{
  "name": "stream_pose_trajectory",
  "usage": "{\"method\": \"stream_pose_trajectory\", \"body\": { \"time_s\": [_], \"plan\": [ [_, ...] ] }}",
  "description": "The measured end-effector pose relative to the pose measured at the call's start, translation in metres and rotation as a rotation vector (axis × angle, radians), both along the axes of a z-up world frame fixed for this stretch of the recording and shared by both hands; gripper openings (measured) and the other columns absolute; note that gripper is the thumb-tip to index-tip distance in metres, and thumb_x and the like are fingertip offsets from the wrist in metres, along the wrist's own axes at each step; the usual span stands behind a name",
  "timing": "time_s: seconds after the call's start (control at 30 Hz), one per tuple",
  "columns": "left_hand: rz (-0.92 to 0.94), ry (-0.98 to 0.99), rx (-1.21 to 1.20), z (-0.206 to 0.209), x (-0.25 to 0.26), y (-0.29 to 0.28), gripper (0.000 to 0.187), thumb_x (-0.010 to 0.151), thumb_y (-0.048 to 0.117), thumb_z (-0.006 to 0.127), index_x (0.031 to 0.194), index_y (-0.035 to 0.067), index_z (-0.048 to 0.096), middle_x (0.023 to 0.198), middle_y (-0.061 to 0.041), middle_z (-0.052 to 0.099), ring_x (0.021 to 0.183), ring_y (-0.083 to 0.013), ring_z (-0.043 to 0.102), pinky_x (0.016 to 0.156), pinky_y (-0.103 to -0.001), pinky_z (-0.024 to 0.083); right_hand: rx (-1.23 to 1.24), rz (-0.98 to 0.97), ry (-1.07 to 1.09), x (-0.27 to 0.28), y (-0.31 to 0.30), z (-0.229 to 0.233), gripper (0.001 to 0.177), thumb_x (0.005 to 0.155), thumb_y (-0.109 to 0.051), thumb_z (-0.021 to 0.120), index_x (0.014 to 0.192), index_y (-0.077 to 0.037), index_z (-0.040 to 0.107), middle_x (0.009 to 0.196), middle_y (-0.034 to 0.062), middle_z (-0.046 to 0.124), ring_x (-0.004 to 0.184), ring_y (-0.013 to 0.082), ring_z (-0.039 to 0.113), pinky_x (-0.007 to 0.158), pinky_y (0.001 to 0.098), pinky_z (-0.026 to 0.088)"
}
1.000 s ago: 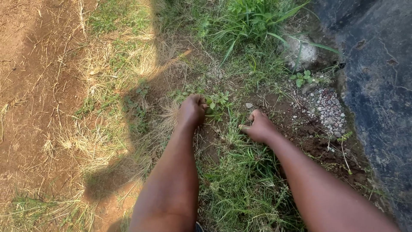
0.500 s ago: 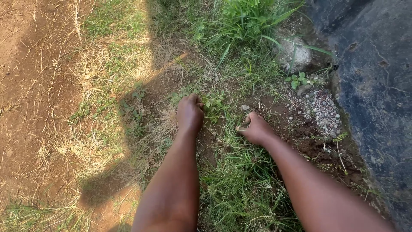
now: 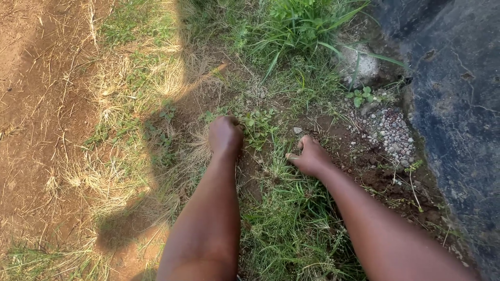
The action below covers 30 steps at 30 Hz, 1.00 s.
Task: The recorder is pulling out weeds and grass from the soil by hand.
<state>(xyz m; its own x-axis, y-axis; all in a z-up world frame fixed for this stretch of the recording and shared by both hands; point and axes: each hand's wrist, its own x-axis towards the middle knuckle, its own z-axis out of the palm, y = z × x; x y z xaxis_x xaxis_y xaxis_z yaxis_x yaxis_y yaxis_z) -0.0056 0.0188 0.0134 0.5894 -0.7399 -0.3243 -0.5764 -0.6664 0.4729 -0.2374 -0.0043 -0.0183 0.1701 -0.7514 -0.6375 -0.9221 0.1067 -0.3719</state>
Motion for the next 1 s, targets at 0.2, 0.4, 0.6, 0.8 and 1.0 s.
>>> {"method": "stream_pose_trajectory", "body": {
  "time_s": [0.2,0.4,0.6,0.8,1.0],
  "plan": [
    [-0.047,-0.094,0.040,-0.005,-0.004,-0.005,0.021,0.094,0.006,0.062,0.095,0.017,0.079,0.098,-0.008,0.077,0.086,-0.0212,0.068,0.085,-0.039,0.054,-0.009,0.013,0.015,0.001,0.000,-0.001,0.066,0.089,-0.050,0.075,0.132,-0.008,0.049,0.132,0.0152,0.057,0.117,0.0282,0.062,0.095,0.0469,0.053],
    [0.013,0.068,-0.058,-0.011,-0.004,-0.003,0.022,0.091,0.007,0.060,0.102,0.019,0.075,0.108,-0.010,0.077,0.091,-0.0213,0.068,0.088,-0.038,0.053,0.001,-0.005,0.007,0.001,0.001,0.002,0.065,0.089,-0.049,0.075,0.132,-0.008,0.049,0.135,0.0151,0.056,0.120,0.0288,0.061,0.097,0.0474,0.052],
    [-0.058,0.094,-0.310,-0.027,-0.017,0.010,0.014,0.088,0.001,0.056,0.077,0.006,0.064,0.090,-0.016,0.069,0.080,-0.0280,0.064,0.077,-0.043,0.051,-0.027,-0.012,0.001,0.002,0.001,-0.005,0.069,0.088,-0.047,0.077,0.135,-0.008,0.046,0.138,0.0164,0.052,0.122,0.0305,0.059,0.098,0.0493,0.051],
    [-0.066,-0.083,-0.463,-0.075,-0.020,0.015,0.022,0.086,-0.004,0.052,0.069,0.009,0.053,0.077,-0.009,0.058,0.073,-0.0237,0.051,0.065,-0.042,0.044,0.002,-0.017,-0.029,0.000,0.000,0.005,0.061,0.087,-0.045,0.077,0.129,-0.009,0.051,0.134,0.0144,0.057,0.119,0.0278,0.062,0.096,0.0471,0.054],
    [-0.062,-0.061,-0.537,-0.055,-0.042,0.008,0.019,0.090,-0.002,0.053,0.073,0.007,0.054,0.079,-0.009,0.059,0.076,-0.0230,0.054,0.066,-0.039,0.047,-0.031,-0.005,-0.024,-0.002,-0.006,-0.005,0.062,0.085,-0.047,0.081,0.124,-0.009,0.051,0.128,0.0135,0.054,0.111,0.0258,0.058,0.091,0.0444,0.051]
  ]
}}
